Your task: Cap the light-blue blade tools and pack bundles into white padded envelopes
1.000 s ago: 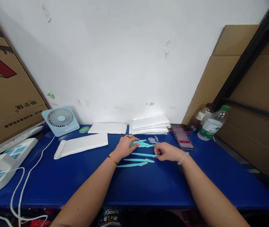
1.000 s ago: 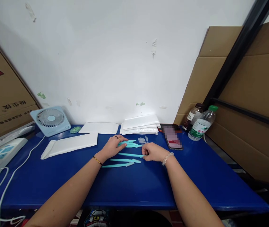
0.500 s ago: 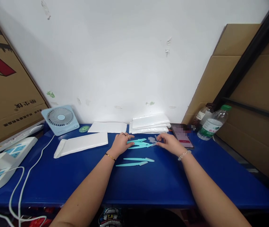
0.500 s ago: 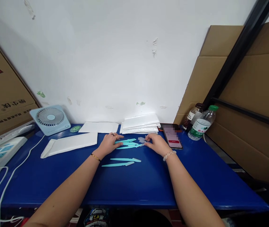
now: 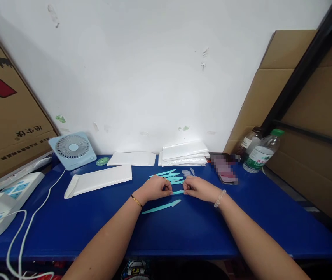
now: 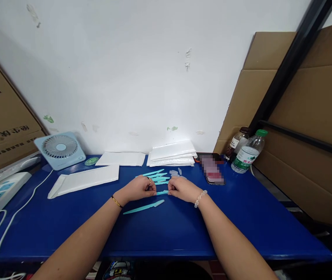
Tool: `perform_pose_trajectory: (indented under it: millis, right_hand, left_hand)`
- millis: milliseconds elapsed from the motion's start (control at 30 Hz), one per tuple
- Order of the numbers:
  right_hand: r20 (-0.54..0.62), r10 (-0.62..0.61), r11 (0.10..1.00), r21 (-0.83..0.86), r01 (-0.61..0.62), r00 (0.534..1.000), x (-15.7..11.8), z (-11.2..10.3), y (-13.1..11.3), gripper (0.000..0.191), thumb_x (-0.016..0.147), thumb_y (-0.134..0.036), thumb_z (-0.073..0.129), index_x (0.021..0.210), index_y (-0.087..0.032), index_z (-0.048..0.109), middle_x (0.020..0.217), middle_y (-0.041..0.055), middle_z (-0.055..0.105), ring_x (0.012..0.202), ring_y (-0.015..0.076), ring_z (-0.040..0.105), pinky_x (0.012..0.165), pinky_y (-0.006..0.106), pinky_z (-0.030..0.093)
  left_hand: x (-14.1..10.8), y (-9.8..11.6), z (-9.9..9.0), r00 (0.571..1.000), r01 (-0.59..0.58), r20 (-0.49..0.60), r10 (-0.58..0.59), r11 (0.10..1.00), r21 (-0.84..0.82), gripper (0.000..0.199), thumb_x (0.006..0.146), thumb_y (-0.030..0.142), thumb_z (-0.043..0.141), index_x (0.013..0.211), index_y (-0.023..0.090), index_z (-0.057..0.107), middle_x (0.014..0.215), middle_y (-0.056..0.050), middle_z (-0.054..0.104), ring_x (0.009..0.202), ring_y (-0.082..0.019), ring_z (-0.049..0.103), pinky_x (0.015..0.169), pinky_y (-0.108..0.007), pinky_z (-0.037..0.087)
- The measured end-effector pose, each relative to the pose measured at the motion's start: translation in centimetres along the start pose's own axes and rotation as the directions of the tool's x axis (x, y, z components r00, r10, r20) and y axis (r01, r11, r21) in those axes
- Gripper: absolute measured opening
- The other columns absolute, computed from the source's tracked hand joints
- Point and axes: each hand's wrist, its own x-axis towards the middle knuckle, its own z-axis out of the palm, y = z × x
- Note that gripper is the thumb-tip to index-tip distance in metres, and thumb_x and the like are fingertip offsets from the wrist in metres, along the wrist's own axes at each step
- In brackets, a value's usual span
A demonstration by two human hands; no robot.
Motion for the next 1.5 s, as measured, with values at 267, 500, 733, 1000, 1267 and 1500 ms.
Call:
perform_pose_trajectory:
  millis: [267, 500, 733, 1000, 1267, 1500]
  right_hand:
    - [-0.271, 0.126, 0.991, -0.019, -0.136, 0.954, -0.2, -1.3, 3.3, 0.011, 0.083, -0.027, 0.057, 0.077, -0.019, 0.059, 0.082, 0.0029, 0.057, 0.071, 0.0151, 0.055, 0.066, 0.027, 0.042]
    - [-0.285, 0.140, 0.990, 0.046, -0.132, 0.948, -0.3, -1.7, 2.4, 0.016, 0.082, -0.031, 0.056, 0.078, -0.019, 0.065, 0.081, 0.0034, 0.060, 0.068, 0.0145, 0.054, 0.063, 0.027, 0.042]
    - [0.063, 0.016, 0.956, 0.292, -0.034, 0.998, -0.2, -0.2, -0.6, 0.029, 0.072, -0.041, 0.070, 0.091, -0.021, 0.069, 0.076, 0.0016, 0.063, 0.063, 0.0135, 0.054, 0.055, 0.024, 0.042]
    - [-0.044, -0.099, 0.991, 0.085, 0.102, 0.994, 0.8, 1.4, -2.1, 0.012, 0.076, -0.027, 0.067, 0.086, -0.021, 0.065, 0.078, 0.0008, 0.060, 0.065, 0.0131, 0.053, 0.058, 0.024, 0.039]
    - [-0.149, 0.069, 0.965, 0.260, -0.028, 0.987, 1.2, 1.3, -0.5, 0.011, 0.081, -0.029, 0.061, 0.078, -0.019, 0.061, 0.070, -0.0004, 0.056, 0.061, 0.0120, 0.050, 0.056, 0.023, 0.039]
    - [-0.299, 0.302, 0.887, 0.437, -0.152, 0.905, 0.2, -1.1, 3.4, 0.026, 0.076, -0.041, 0.065, 0.081, -0.016, 0.064, 0.063, -0.0007, 0.056, 0.055, 0.0122, 0.051, 0.053, 0.024, 0.041]
  left_hand:
    - [0.6, -0.7, -0.8, 0.951, 0.199, -0.272, -0.150, 0.966, 0.165, 0.022, 0.085, 0.028, 0.047, 0.080, 0.019, 0.067, 0.087, -0.006, 0.068, 0.086, -0.020, 0.059, 0.081, -0.033, 0.038]
    - [-0.6, 0.9, -1.2, 0.993, 0.084, -0.078, -0.086, 0.996, -0.028, 0.032, 0.070, 0.050, 0.066, 0.085, 0.022, 0.066, 0.084, -0.001, 0.067, 0.075, -0.017, 0.060, 0.061, -0.026, 0.039]
    - [-1.0, 2.6, -0.8, 0.991, 0.075, 0.105, -0.077, 0.997, 0.022, 0.007, 0.072, 0.029, 0.065, 0.070, 0.022, 0.065, 0.065, 0.002, 0.065, 0.061, -0.013, 0.058, 0.055, -0.024, 0.036]
    - [-0.5, 0.9, 0.1, 0.993, 0.112, 0.051, -0.111, 0.993, -0.028, 0.011, 0.077, 0.026, 0.057, 0.080, 0.023, 0.068, 0.073, 0.001, 0.068, 0.066, -0.014, 0.058, 0.053, -0.023, 0.034]
    - [-0.4, 0.6, 0.1, 0.992, 0.094, -0.090, -0.090, 0.995, 0.043, 0.022, 0.087, 0.039, 0.048, 0.088, 0.022, 0.064, 0.080, -0.002, 0.067, 0.071, -0.016, 0.059, 0.060, -0.024, 0.037]
    - [-0.5, -1.3, -0.8, 0.947, 0.227, -0.226, -0.230, 0.973, -0.041, 0.034, 0.092, 0.039, 0.036, 0.079, 0.020, 0.060, 0.077, -0.003, 0.064, 0.072, -0.016, 0.058, 0.063, -0.025, 0.037]
